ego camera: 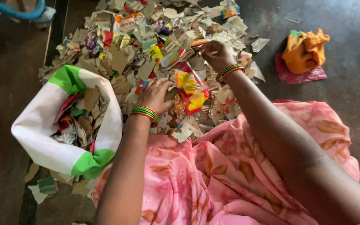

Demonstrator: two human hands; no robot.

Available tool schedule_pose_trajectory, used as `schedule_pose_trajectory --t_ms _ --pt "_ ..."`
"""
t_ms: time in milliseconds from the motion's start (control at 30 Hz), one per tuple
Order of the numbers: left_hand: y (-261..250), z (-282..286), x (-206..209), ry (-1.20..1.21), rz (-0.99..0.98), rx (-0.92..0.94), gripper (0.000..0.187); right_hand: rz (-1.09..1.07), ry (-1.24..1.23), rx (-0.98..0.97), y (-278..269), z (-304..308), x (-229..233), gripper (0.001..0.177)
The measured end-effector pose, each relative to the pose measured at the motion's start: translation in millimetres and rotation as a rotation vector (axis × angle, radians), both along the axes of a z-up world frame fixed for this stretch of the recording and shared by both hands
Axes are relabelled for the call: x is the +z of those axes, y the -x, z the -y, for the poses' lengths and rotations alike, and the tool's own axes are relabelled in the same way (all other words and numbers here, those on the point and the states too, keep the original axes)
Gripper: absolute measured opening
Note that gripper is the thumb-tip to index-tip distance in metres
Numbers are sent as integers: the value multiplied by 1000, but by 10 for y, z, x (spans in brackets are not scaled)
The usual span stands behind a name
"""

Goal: The person sits on the floor and sorts through a large pile of torn paper scraps and packaging. They pick up individual pieces, separate them, and place selected items into a white and green bag positioned to their left.

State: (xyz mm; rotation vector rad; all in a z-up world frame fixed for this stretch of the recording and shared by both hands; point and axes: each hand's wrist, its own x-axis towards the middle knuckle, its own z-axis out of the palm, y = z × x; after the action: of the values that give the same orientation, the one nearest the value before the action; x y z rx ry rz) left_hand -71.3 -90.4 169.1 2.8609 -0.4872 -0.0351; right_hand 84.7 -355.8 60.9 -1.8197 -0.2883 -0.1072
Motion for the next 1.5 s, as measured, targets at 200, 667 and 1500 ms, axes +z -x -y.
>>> schedule_pose_trajectory --t_ms 200,667,1500 --pt "164 -40 -356 288 97 240 40 75 -23 -21 100 -44 44 16" --pt "258 291 -776 -92 -508 195 52 225 342 219 455 -263 326 18" --pt "-151 22 -812 681 -22 212 40 -181 -20 803 789 -582 409 40"
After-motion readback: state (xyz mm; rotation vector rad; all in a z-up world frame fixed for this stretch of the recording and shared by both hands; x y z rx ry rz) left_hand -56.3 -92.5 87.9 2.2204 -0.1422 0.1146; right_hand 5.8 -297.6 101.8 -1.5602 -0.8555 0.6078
